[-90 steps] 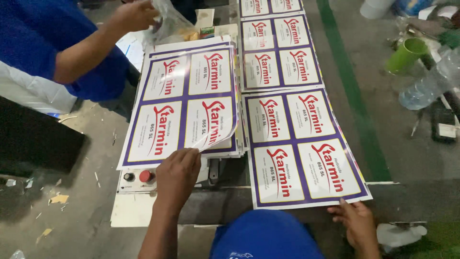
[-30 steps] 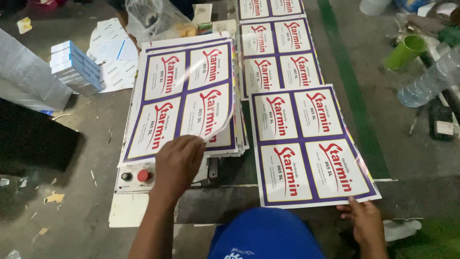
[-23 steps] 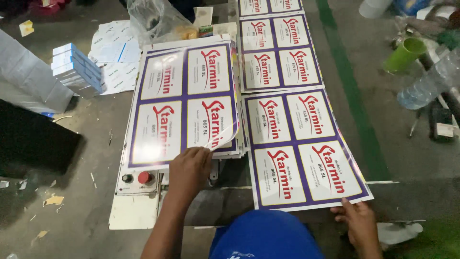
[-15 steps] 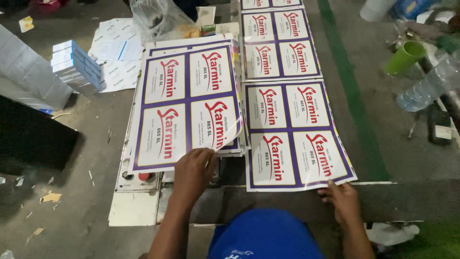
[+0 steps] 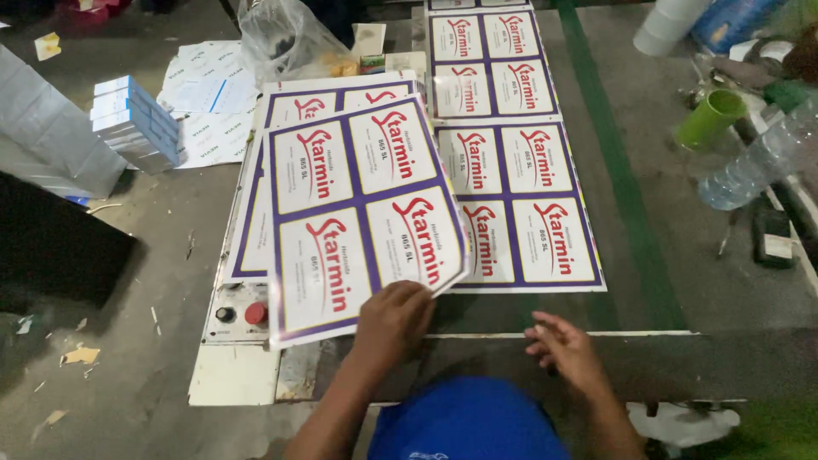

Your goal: Checking and stacking sheets of printed herbicide labels on a production floor.

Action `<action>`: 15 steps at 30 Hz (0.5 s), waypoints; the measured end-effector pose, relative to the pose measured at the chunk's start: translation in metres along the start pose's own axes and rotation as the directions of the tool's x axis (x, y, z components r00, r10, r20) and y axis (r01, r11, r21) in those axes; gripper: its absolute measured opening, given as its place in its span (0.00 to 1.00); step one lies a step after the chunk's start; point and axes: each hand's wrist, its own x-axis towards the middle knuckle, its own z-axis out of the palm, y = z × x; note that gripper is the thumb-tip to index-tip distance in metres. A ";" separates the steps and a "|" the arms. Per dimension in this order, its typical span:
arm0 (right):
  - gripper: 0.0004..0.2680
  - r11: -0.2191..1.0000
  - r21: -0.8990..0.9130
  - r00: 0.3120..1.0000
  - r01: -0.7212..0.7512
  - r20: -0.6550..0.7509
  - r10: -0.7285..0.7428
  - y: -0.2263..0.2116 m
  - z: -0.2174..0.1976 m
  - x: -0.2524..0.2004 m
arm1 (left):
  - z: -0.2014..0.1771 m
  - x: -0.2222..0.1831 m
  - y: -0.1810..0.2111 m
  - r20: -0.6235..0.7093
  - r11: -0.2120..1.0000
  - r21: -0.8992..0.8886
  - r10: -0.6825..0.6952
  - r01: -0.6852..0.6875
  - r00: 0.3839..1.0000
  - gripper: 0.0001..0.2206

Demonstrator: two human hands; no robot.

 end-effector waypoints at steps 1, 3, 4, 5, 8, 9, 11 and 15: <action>0.17 0.997 -0.004 0.990 0.083 0.113 -0.082 -0.011 0.013 -0.005 | 0.012 0.000 0.006 0.048 1.000 0.005 0.014 -0.015 0.999 0.05; 0.17 0.984 0.002 0.959 0.176 0.225 -0.173 -0.030 0.037 -0.012 | 0.032 -0.001 0.018 0.089 0.999 0.012 0.036 -0.038 0.995 0.05; 0.15 0.975 0.057 0.929 0.213 0.298 -0.221 -0.037 0.047 -0.014 | 0.040 -0.001 0.024 0.153 0.997 0.016 0.066 -0.069 0.986 0.06; 0.14 0.964 0.113 0.891 0.242 0.368 -0.266 -0.043 0.057 -0.017 | 0.048 -0.003 0.031 0.217 0.995 0.018 0.091 -0.097 0.972 0.06; 0.11 0.958 0.232 0.910 0.168 0.337 -0.241 -0.034 0.064 -0.012 | 0.047 0.002 0.044 0.248 0.985 -0.019 0.169 -0.170 0.954 0.10; 0.11 0.957 0.231 0.907 0.175 0.340 -0.248 -0.036 0.063 -0.012 | 0.043 0.005 0.044 0.241 0.985 -0.014 0.171 -0.173 0.955 0.10; 0.10 0.946 0.307 0.967 0.102 0.192 -0.167 -0.040 0.060 -0.014 | 0.034 0.011 0.047 0.258 0.969 -0.040 0.244 -0.242 0.935 0.12; 0.09 0.941 0.316 0.988 0.119 0.057 -0.144 -0.014 0.025 -0.005 | 0.009 0.017 -0.001 0.164 0.990 0.057 0.117 -0.128 0.979 0.11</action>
